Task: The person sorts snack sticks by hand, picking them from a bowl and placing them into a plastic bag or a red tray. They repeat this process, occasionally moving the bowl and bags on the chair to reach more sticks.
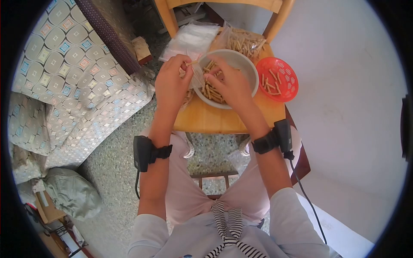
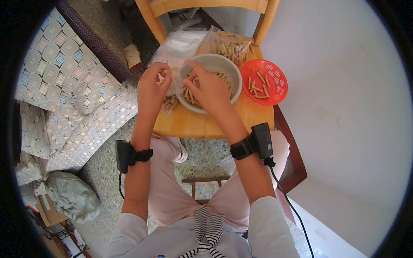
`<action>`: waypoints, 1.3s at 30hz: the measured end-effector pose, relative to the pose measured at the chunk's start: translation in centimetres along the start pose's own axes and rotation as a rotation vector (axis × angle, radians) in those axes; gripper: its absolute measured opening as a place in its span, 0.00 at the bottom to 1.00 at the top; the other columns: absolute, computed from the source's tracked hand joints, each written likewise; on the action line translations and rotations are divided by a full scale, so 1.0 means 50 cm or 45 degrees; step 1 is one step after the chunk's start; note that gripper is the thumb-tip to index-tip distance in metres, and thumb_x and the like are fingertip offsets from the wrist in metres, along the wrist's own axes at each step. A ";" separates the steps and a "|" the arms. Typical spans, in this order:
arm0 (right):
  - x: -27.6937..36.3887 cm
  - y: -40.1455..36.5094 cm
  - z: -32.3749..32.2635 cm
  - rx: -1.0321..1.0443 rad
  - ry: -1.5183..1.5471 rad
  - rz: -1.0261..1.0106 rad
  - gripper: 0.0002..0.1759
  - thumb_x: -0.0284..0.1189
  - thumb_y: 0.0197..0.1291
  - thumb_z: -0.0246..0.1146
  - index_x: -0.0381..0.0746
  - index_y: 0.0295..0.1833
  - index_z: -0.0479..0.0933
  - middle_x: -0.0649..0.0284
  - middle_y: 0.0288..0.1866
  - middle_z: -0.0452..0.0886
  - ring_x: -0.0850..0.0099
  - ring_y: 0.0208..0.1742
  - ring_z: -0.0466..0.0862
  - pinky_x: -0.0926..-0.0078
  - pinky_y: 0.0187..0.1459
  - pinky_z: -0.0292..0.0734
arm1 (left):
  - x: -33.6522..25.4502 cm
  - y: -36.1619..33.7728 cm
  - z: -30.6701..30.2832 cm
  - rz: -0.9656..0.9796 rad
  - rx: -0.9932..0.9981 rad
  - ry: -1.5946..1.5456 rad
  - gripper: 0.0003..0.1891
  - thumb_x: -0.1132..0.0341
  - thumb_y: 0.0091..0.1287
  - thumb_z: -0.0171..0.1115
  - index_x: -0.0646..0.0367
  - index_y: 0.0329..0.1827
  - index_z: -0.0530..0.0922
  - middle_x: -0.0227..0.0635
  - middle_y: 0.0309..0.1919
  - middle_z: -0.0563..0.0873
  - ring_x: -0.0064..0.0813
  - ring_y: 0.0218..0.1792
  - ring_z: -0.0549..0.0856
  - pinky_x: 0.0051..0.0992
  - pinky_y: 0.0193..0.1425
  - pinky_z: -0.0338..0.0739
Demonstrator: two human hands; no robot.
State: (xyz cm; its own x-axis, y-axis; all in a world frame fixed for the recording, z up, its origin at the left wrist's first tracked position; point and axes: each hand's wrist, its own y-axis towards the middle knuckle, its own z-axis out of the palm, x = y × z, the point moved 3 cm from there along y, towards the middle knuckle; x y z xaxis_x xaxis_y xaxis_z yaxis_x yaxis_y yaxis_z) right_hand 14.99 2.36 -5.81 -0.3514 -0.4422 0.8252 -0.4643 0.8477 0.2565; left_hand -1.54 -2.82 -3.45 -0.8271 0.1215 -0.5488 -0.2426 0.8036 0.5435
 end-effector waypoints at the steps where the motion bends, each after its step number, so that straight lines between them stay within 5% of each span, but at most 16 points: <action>1: 0.000 0.000 0.001 -0.001 0.002 0.001 0.29 0.38 0.67 0.67 0.49 0.73 0.72 0.61 0.42 0.87 0.64 0.36 0.85 0.64 0.40 0.79 | 0.006 0.002 -0.001 -0.037 0.022 -0.048 0.08 0.71 0.64 0.68 0.55 0.44 0.81 0.33 0.33 0.83 0.36 0.39 0.84 0.34 0.43 0.79; 9: 0.025 0.001 0.004 -0.090 -0.002 0.129 0.27 0.36 0.64 0.68 0.47 0.68 0.75 0.61 0.40 0.88 0.60 0.37 0.86 0.63 0.40 0.79 | 0.013 0.006 -0.014 -0.113 -0.013 -0.161 0.09 0.71 0.63 0.68 0.56 0.45 0.81 0.35 0.31 0.82 0.34 0.34 0.83 0.31 0.40 0.77; 12: 0.014 0.005 0.014 -0.140 -0.016 0.051 0.27 0.36 0.63 0.68 0.48 0.67 0.76 0.62 0.39 0.88 0.60 0.37 0.86 0.63 0.40 0.79 | 0.013 0.006 -0.015 -0.177 -0.008 -0.231 0.09 0.71 0.63 0.69 0.57 0.45 0.82 0.33 0.29 0.81 0.28 0.30 0.80 0.27 0.37 0.76; 14: 0.010 0.009 0.008 -0.102 -0.019 0.059 0.26 0.35 0.62 0.68 0.48 0.67 0.76 0.62 0.39 0.88 0.60 0.36 0.86 0.62 0.40 0.79 | 0.014 0.006 -0.012 -0.199 0.000 -0.355 0.08 0.72 0.64 0.70 0.58 0.45 0.83 0.25 0.27 0.79 0.14 0.27 0.74 0.19 0.32 0.68; 24: 0.044 0.007 0.000 -0.077 0.020 0.083 0.23 0.31 0.62 0.64 0.50 0.64 0.78 0.62 0.37 0.87 0.59 0.34 0.86 0.61 0.39 0.80 | 0.017 0.005 -0.013 -0.164 0.241 -0.329 0.06 0.72 0.64 0.69 0.61 0.41 0.82 0.27 0.27 0.79 0.16 0.28 0.74 0.19 0.33 0.69; 32: 0.052 0.006 -0.001 -0.040 0.051 0.007 0.22 0.32 0.64 0.64 0.48 0.64 0.78 0.60 0.39 0.86 0.60 0.36 0.86 0.62 0.40 0.80 | -0.006 0.006 -0.005 0.154 0.264 -0.226 0.09 0.73 0.64 0.66 0.59 0.47 0.85 0.29 0.27 0.78 0.19 0.31 0.75 0.21 0.36 0.71; 37: 0.011 0.014 -0.006 -0.020 0.113 0.037 0.19 0.34 0.66 0.63 0.46 0.62 0.79 0.56 0.41 0.86 0.58 0.41 0.87 0.62 0.43 0.81 | 0.003 0.006 -0.009 -0.169 0.289 -0.312 0.10 0.66 0.69 0.65 0.55 0.51 0.85 0.33 0.27 0.82 0.28 0.28 0.79 0.26 0.36 0.74; 39: -0.038 0.020 -0.012 -0.160 -0.078 -0.279 0.21 0.38 0.66 0.65 0.45 0.63 0.79 0.53 0.45 0.86 0.55 0.47 0.87 0.56 0.49 0.79 | 0.010 0.004 -0.007 -0.190 0.240 -0.374 0.11 0.62 0.70 0.64 0.51 0.52 0.86 0.35 0.27 0.84 0.33 0.28 0.82 0.29 0.37 0.76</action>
State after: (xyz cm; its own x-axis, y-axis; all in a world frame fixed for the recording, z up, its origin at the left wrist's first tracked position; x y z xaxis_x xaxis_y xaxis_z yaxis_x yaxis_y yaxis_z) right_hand 15.67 4.22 -6.80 -0.3042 -0.6329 0.7120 -0.4313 0.7579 0.4894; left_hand -2.16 -2.80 -3.38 -0.6026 0.1347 -0.7866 -0.2295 0.9148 0.3324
